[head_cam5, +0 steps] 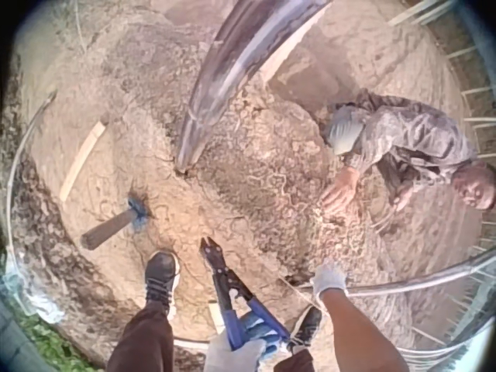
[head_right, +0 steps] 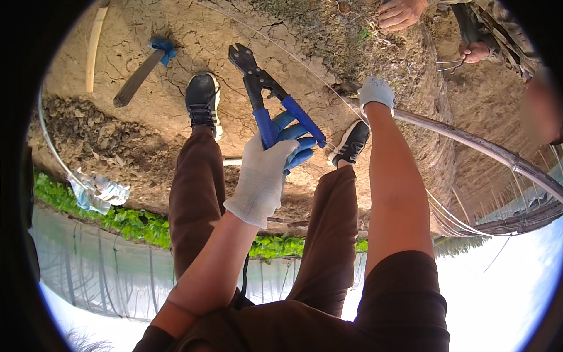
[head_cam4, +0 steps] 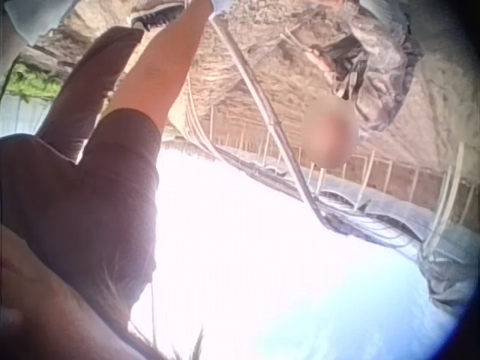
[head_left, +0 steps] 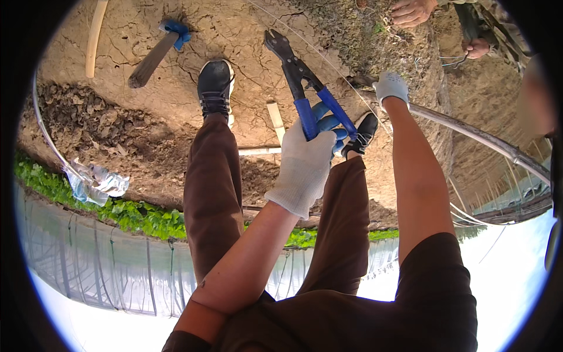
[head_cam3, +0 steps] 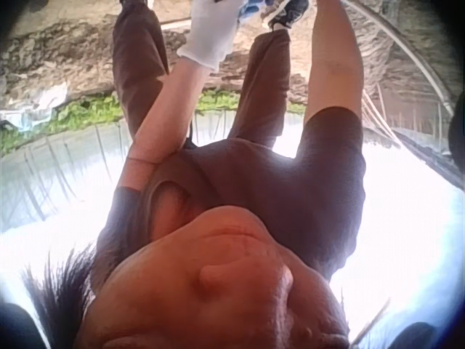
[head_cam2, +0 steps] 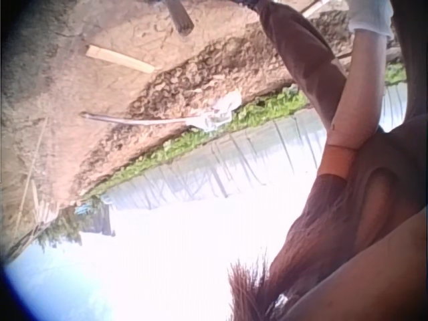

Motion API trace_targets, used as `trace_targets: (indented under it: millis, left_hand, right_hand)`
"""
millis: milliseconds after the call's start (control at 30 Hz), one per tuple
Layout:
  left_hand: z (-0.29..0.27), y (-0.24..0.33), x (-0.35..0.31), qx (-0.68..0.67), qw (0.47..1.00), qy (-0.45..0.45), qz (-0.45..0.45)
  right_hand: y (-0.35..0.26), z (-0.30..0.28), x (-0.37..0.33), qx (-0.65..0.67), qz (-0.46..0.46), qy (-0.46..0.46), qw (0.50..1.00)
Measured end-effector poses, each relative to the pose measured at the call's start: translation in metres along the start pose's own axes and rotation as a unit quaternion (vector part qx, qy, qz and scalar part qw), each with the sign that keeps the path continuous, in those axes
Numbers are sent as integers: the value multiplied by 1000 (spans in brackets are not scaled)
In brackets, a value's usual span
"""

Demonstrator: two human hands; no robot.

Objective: The person uses pliers and a hammer to secure metal rods into the ground, then lifts and positions a long metal rod with another person. The person walks along a dirt path, removes gloves, and places them on a blue cart.

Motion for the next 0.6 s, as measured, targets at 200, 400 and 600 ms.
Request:
trace_targets:
  millis: [200,400,600]
  left_hand:
    - [-4,-1,-3,-12,1000,1,6]
    - [10,28,-5,-28,999,-13,20]
    - [6,35,-7,-66,996,20,62]
  right_hand:
    - [-28,43,-80,21,39,-33,998]
    - [-14,-43,-39,65,4,55,996]
    - [-4,-110,-23,373,-75,152,912]
Point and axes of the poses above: each hand's wrist, its own x-axis towards the middle knuckle, its own z-axis out of the palm, y = z × x, the point moved 2 cm from there along x, towards the middle knuckle
